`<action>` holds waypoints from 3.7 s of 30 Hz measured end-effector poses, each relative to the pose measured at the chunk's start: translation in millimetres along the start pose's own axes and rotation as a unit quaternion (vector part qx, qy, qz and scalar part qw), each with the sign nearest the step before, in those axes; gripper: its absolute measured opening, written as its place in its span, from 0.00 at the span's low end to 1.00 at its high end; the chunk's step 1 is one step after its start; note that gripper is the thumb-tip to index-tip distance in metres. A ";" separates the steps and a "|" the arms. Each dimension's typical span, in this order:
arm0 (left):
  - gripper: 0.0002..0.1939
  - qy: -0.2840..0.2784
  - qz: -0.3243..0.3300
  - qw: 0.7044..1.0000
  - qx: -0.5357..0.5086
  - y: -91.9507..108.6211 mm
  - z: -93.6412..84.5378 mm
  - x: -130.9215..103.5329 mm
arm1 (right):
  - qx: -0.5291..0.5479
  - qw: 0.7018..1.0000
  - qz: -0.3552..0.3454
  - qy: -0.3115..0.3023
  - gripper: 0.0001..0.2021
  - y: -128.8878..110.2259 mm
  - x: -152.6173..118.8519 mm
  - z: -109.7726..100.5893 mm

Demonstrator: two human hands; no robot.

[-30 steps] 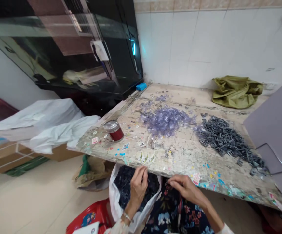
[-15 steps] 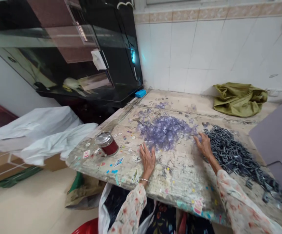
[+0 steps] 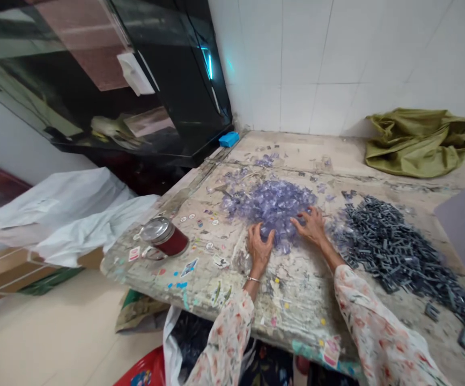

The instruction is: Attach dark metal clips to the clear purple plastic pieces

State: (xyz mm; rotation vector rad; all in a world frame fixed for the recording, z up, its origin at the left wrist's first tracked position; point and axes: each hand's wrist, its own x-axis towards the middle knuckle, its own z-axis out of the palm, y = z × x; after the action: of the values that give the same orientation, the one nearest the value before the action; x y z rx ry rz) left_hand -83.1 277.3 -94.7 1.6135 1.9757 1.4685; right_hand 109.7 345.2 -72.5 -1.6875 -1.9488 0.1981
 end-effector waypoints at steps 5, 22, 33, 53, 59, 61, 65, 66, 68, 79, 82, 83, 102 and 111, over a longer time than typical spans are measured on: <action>0.17 -0.020 0.007 0.999 -0.043 24.2 12.9 -36.0 | 0.012 1.000 0.006 -0.027 0.23 -16.6 -35.2 -17.1; 0.22 -0.155 0.074 0.982 -0.075 74.1 0.0 -128.3 | 0.147 0.986 0.044 0.064 0.18 -15.5 -169.7 -54.4; 0.29 -0.106 0.070 0.990 -0.068 69.8 -2.2 -141.2 | 0.247 0.932 0.149 0.218 0.18 1.6 -199.3 -84.3; 0.25 -0.372 -0.328 0.748 -0.441 129.6 -98.5 -210.0 | 0.256 0.965 0.014 0.047 0.10 -40.6 -311.5 -105.0; 0.26 -0.290 -0.355 0.776 -0.432 109.7 -88.0 -207.6 | 0.269 0.962 -0.034 -0.007 0.10 -23.7 -279.7 -91.3; 0.26 -0.271 -0.371 0.780 -0.425 107.8 -88.7 -204.9 | 0.282 0.959 -0.020 0.009 0.10 -15.8 -266.6 -91.9; 0.23 -0.251 -0.397 0.768 -0.436 113.1 -95.7 -199.7 | 0.303 0.950 0.031 0.073 0.11 -11.1 -256.9 -102.4; 0.22 -0.255 -0.409 0.758 -0.440 115.8 -97.4 -198.9 | 0.307 0.947 0.046 0.083 0.11 -13.6 -259.7 -105.9; 0.21 -0.270 -0.425 0.737 -0.451 122.0 -99.6 -198.3 | 0.316 0.943 0.068 0.082 0.10 -22.1 -270.4 -112.3; 0.15 -0.338 -0.384 0.733 -0.448 142.1 -99.0 -212.0 | 0.255 0.964 0.001 0.070 0.10 -41.1 -306.7 -123.2; 0.15 -0.356 -0.402 0.706 -0.462 142.6 -97.9 -214.0 | 0.245 0.967 0.020 0.074 0.11 -44.0 -308.4 -125.4; 0.15 -0.361 -0.405 0.702 -0.462 142.6 -96.8 -214.8 | 0.242 0.967 0.025 0.073 0.11 -44.7 -309.5 -126.2; 0.20 -0.334 -0.415 0.749 -0.395 143.2 -93.4 -221.0 | 0.119 0.937 0.297 0.140 0.16 128.1 -249.5 -174.2; 0.18 -0.357 -0.414 0.733 -0.405 142.5 -95.0 -225.4 | 0.520 0.752 0.404 0.031 0.23 54.6 -307.6 -140.0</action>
State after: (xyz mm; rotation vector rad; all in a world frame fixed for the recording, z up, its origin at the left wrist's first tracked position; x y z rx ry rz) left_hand 29.5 25.5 -30.8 0.5721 1.0520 0.8766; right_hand 244.7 30.6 -73.8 -1.4934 -0.5847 1.2533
